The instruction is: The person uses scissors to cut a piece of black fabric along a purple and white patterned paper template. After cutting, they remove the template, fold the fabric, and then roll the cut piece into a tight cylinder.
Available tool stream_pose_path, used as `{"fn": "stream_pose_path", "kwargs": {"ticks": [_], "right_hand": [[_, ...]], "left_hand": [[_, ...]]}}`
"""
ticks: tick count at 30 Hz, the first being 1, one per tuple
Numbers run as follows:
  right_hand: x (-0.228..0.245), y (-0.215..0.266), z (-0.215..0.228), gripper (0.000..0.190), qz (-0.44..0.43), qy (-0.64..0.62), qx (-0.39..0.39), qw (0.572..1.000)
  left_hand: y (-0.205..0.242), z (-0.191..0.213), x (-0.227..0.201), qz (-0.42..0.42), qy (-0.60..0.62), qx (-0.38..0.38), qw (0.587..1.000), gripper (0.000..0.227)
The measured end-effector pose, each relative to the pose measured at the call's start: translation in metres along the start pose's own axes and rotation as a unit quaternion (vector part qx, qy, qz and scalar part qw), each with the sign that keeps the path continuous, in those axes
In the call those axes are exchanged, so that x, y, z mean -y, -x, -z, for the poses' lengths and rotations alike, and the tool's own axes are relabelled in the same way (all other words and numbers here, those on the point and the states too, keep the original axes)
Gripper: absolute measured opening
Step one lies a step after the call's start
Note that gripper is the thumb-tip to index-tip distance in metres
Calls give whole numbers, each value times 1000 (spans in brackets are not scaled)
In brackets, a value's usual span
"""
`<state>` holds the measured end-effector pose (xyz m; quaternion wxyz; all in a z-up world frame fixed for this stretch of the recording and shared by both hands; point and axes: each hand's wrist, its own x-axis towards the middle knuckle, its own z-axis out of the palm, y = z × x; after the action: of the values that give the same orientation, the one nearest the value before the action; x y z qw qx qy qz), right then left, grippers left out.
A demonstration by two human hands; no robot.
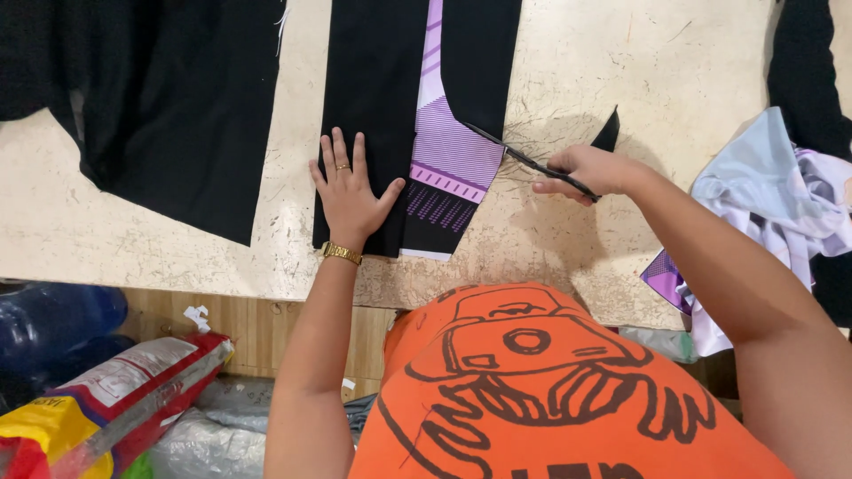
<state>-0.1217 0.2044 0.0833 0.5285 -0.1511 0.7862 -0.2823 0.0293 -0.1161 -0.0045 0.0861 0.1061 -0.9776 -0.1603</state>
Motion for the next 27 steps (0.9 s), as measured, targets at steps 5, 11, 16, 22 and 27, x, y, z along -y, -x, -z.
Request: {"fn": "stream_pose_path", "kwargs": {"ticks": [5,11,16,22,27], "right_hand": [[17,8,-4,42,-15,1,-5,1000],[33,-3,-12,45,-5,-31,-11,999],[41,-3,-28,40,12,-112,-49,992],[24,-11,-46,40,11,-182,-57,982],[25,-13,-54,42,5,-207,-69,976]], "left_hand": [[0,1,-1,7,-7,6,1000,90],[0,5,-3,5,-13,10,1000,90],[-1,3,-2,4,-19,8,1000,91],[0,6,-3,1,-14,7,1000,91],[0,5,-4,2,-17,7,1000,90]]}}
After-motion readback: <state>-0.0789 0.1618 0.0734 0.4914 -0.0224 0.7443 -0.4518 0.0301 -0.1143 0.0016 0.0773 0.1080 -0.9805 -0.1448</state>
